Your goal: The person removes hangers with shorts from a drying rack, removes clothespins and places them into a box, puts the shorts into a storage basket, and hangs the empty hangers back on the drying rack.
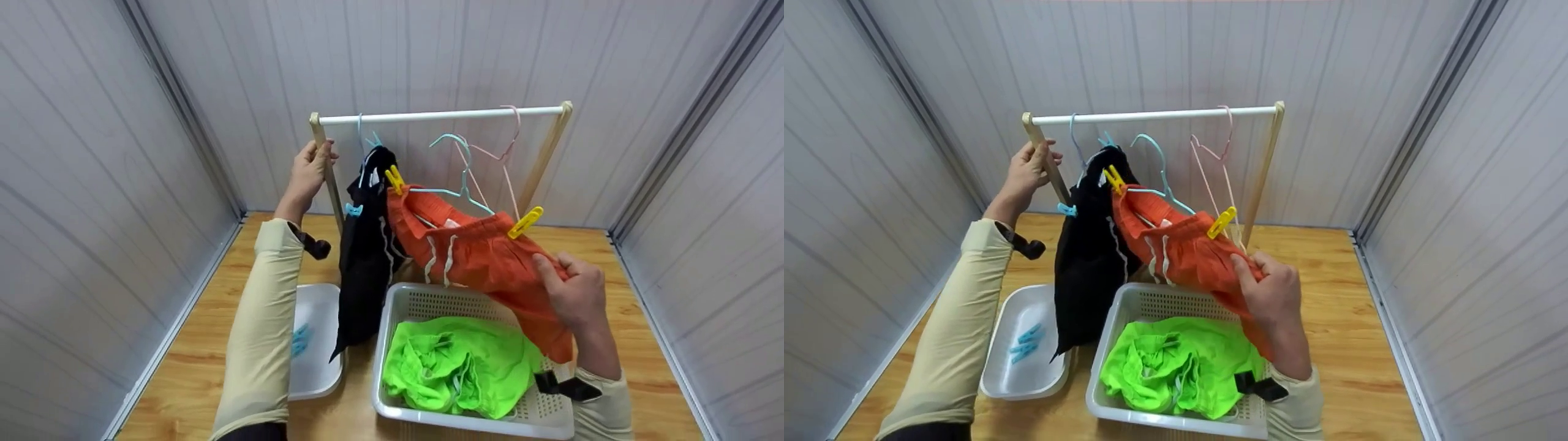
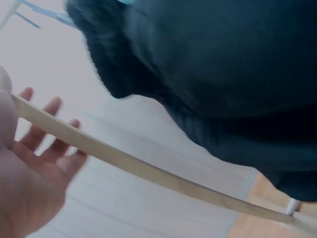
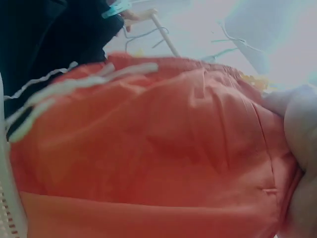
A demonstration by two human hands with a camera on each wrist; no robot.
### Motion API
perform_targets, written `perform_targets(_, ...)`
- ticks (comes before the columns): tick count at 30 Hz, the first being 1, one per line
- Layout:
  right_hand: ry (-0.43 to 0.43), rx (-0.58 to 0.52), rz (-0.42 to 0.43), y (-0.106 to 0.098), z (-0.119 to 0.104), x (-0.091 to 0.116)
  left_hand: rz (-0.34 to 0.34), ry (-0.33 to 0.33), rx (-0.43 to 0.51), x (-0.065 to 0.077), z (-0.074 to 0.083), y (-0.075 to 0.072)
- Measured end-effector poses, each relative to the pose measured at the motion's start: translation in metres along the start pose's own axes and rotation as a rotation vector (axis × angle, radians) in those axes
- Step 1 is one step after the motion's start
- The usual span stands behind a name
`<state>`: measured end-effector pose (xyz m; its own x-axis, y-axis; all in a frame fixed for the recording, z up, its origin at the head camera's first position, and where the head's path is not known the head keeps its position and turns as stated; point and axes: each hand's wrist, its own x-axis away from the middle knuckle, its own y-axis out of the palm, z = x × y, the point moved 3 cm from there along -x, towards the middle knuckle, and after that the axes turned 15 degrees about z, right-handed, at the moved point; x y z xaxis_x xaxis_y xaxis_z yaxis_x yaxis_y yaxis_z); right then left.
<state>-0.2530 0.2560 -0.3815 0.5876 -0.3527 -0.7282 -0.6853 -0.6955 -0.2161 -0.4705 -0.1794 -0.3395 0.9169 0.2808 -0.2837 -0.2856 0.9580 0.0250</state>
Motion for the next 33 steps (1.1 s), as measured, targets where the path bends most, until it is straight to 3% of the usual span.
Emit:
perform_targets(3,-0.017,-0.024,-0.030,-0.006,-0.004,-0.003,-0.006,-0.019,-0.073,0.003,0.003,-0.007)
perform_targets(7,-0.050,-0.049,-0.036,-0.014,-0.008,0.001,0.064,0.044,-0.156,0.029,0.027,-0.027)
perform_targets(11,-0.046,-0.092,-0.049,-0.024,-0.012,0.005,0.115,0.221,-0.176,0.074,0.067,-0.046)
perform_targets(14,-0.042,-0.118,-0.065,-0.033,-0.022,0.005,0.063,0.337,-0.202,0.112,0.089,-0.052)
perform_targets(17,-0.068,-0.151,-0.068,-0.040,-0.036,0.002,-0.014,0.409,-0.250,0.148,0.103,-0.052)
perform_targets(22,-0.127,-0.251,-0.079,-0.047,-0.036,-0.003,-0.040,0.502,-0.290,0.191,0.105,-0.048)
perform_targets(28,-0.121,-0.340,-0.077,-0.049,-0.006,-0.009,0.027,0.564,-0.367,0.213,0.086,-0.040)
perform_targets(33,-0.094,-0.435,-0.092,-0.046,0.006,-0.012,0.121,0.669,-0.429,0.235,0.076,-0.030)
